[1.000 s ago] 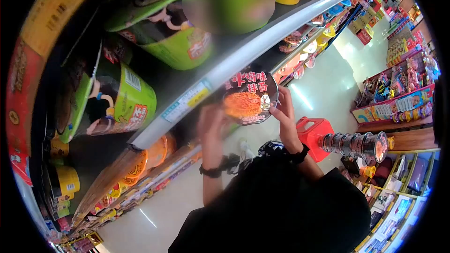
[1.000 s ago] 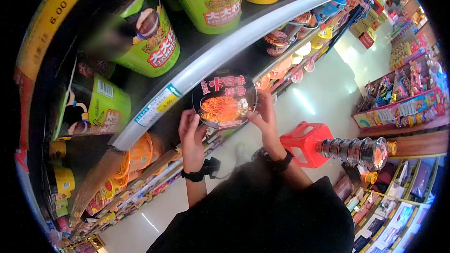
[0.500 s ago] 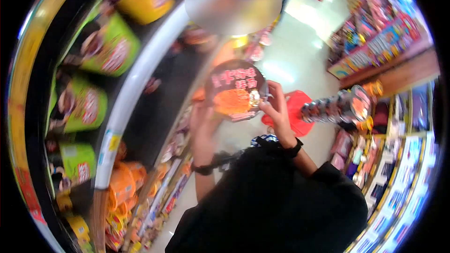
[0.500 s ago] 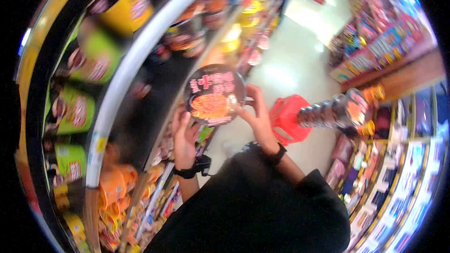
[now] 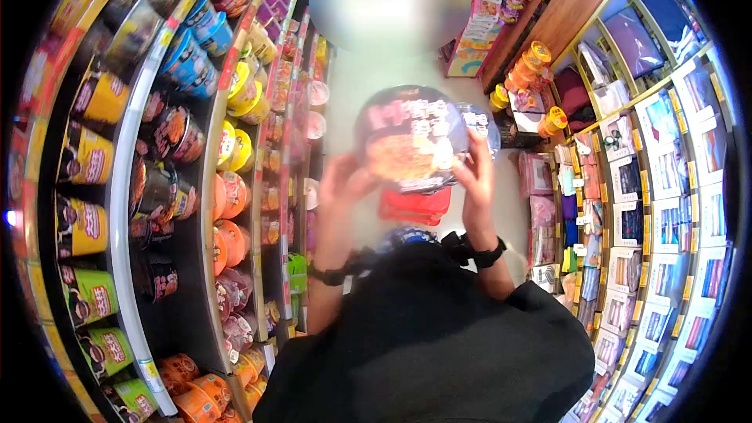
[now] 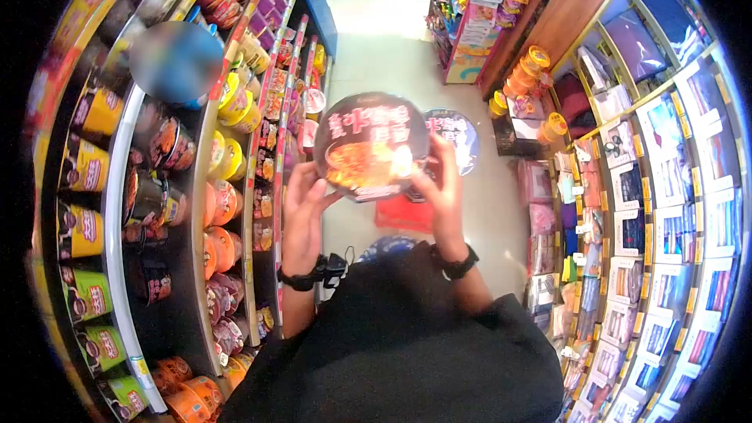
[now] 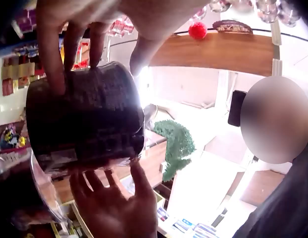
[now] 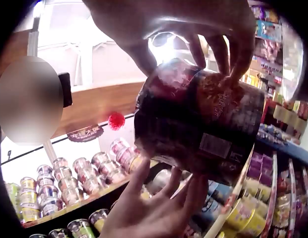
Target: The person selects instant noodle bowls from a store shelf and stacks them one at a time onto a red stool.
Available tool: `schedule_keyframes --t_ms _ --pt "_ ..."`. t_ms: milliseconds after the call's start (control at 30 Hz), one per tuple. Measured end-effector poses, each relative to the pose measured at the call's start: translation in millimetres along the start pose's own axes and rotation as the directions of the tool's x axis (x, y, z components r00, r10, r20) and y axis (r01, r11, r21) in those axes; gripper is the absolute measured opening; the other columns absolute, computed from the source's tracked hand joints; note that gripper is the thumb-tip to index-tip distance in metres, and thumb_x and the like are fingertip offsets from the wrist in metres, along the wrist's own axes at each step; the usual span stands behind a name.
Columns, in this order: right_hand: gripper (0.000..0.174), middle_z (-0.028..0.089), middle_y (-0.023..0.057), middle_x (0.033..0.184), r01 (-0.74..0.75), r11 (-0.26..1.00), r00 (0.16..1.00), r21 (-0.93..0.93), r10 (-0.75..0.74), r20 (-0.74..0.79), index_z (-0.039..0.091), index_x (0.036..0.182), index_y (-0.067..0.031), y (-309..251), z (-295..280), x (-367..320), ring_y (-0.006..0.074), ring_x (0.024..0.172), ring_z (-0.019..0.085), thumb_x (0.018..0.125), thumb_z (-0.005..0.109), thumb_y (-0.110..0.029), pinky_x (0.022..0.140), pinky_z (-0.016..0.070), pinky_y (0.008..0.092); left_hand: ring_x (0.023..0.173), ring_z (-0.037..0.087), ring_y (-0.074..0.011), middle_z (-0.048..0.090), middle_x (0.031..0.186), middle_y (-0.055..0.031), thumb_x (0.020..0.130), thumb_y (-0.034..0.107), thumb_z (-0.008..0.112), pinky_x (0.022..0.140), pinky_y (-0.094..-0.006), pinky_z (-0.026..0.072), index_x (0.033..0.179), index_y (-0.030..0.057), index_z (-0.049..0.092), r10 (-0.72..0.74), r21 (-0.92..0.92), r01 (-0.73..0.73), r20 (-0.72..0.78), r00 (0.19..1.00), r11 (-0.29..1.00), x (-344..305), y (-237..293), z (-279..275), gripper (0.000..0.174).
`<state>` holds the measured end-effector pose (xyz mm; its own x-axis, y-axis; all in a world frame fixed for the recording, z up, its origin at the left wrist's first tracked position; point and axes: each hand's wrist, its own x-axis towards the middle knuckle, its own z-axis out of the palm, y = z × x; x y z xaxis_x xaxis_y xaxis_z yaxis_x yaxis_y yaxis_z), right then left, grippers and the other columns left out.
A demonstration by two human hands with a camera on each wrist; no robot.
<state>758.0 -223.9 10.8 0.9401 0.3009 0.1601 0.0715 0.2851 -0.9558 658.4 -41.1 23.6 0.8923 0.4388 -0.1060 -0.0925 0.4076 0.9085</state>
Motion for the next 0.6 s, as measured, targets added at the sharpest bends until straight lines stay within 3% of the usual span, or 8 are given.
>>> schedule_keyframes --t_ms 67,167,267,367,600 --pt "0.059 0.052 0.0149 0.135 0.046 0.999 0.997 0.018 -0.045 -0.061 0.038 0.144 0.0020 -5.5 -29.2 14.5 0.0215 0.121 0.053 0.092 0.060 -0.016 0.105 0.0402 0.0355 0.118 0.057 -0.0193 0.059 0.126 -0.0116 0.095 0.016 0.062 0.098 -0.0392 0.0499 0.129 0.0021 0.048 -0.031 -0.004 0.031 0.049 0.998 1.000 16.3 -9.2 36.4 0.039" --pt "0.056 0.052 0.0159 0.135 0.040 0.999 0.993 0.022 -0.037 -0.109 0.040 0.141 0.0031 -1.5 -67.5 30.8 0.0220 0.121 0.053 0.093 0.059 -0.017 0.106 0.0392 0.0356 0.120 0.057 -0.0195 0.058 0.128 -0.0120 0.095 0.015 0.062 0.099 -0.0396 0.0496 0.128 0.0020 0.049 0.021 0.179 -0.049 0.151 0.988 0.983 46.3 -40.8 56.3 0.038" --pt "0.065 0.050 0.0149 0.137 -0.045 0.999 0.990 -0.006 0.043 -0.136 0.040 0.143 0.0026 1.4 -88.9 39.3 0.0227 0.129 0.045 0.089 0.061 -0.026 0.112 0.0289 0.0362 0.120 0.057 -0.0196 0.059 0.127 -0.0120 0.095 0.012 0.061 0.099 -0.0393 0.0495 0.128 0.0035 0.050 0.016 0.260 -0.054 0.148 0.989 0.964 60.5 -53.7 74.0 0.036" --pt "0.059 0.053 0.0156 0.133 -0.049 0.999 0.992 0.012 0.050 -0.113 0.040 0.141 0.0027 4.3 -102.1 43.9 0.0216 0.119 0.053 0.091 0.062 -0.018 0.105 0.0399 0.0358 0.119 0.057 -0.0192 0.059 0.128 -0.0120 0.095 0.009 0.058 0.099 -0.0382 0.0488 0.128 0.0038 0.050 -0.012 0.268 -0.016 0.102 0.995 0.963 63.6 -61.4 82.1 0.035" --pt "0.061 0.052 0.0154 0.133 -0.074 0.997 0.995 0.008 0.074 -0.066 0.040 0.141 0.0030 3.9 -107.3 51.4 0.0219 0.120 0.052 0.089 0.065 -0.019 0.104 0.0405 0.0358 0.122 0.054 -0.0197 0.057 0.130 -0.0121 0.093 0.008 0.059 0.100 -0.0377 0.0470 0.130 0.0028 0.048 -0.002 0.279 -0.021 0.083 0.997 0.960 61.0 -59.9 82.3 0.039"
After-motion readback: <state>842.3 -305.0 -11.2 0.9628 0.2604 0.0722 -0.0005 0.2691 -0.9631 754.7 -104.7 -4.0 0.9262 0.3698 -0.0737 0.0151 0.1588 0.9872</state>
